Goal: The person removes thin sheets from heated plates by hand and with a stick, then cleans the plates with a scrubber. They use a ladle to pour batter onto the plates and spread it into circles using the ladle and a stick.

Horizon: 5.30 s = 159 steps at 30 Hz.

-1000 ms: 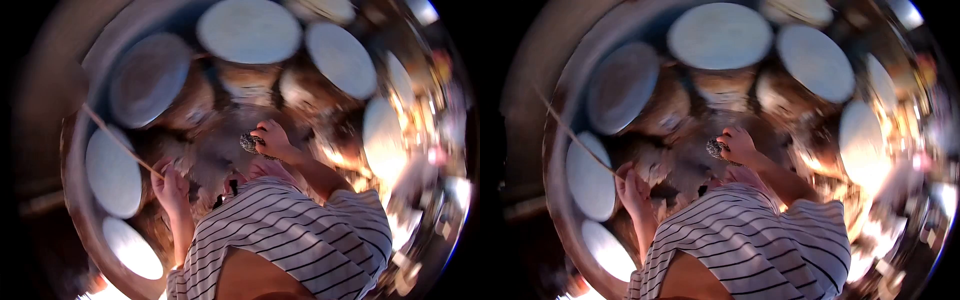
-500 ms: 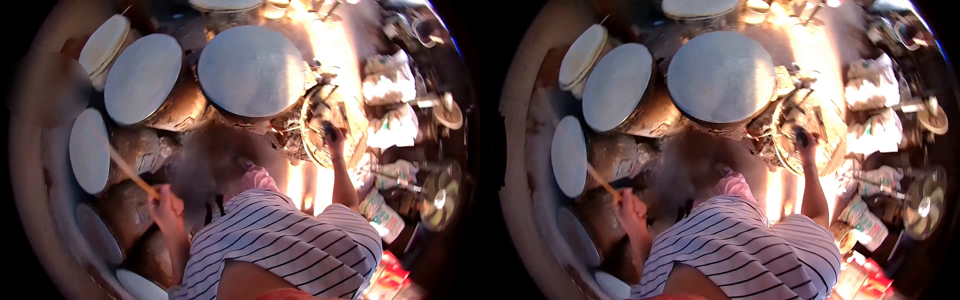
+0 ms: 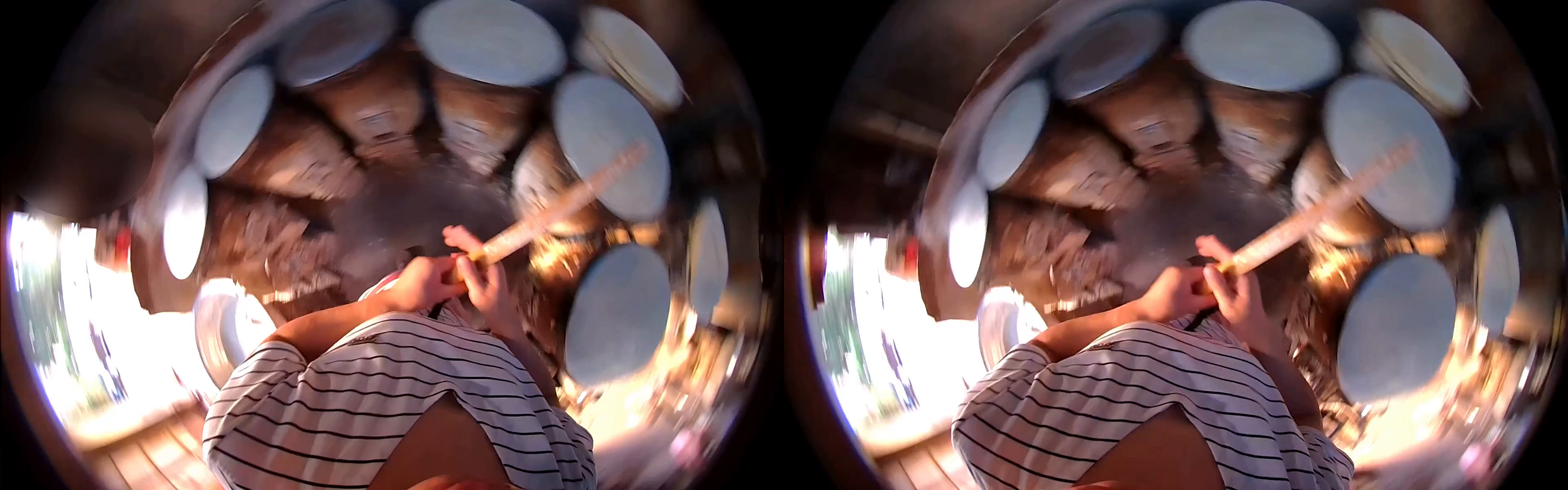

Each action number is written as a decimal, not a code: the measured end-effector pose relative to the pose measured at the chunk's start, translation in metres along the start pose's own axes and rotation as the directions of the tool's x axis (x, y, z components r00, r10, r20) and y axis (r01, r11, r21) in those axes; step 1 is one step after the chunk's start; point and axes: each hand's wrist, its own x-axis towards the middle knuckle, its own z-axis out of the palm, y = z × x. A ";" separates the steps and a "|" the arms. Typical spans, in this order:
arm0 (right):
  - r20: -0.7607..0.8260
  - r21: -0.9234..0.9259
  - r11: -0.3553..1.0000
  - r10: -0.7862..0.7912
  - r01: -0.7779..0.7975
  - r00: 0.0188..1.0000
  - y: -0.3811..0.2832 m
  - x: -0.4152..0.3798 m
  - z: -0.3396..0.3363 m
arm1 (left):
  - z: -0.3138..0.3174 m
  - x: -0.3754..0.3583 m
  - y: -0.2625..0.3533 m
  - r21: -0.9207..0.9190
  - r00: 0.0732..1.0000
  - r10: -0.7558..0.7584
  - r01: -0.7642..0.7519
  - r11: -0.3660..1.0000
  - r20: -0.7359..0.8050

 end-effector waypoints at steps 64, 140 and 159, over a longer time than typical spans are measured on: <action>0.629 -0.706 0.688 0.718 0.168 -0.297 0.199 0.026 0.548 | -0.245 -0.370 -0.279 0.239 0.299 -0.635 -0.747 -0.620 -0.712; -0.396 -0.610 0.773 -0.108 -0.173 0.912 0.108 0.434 0.182 | -0.485 0.335 -0.083 0.635 0.913 0.144 0.147 0.758 -0.383; -0.169 -0.941 0.333 -0.305 -0.061 0.937 0.081 0.506 0.187 | -0.566 0.366 -0.126 0.596 0.860 0.152 0.200 0.778 -0.487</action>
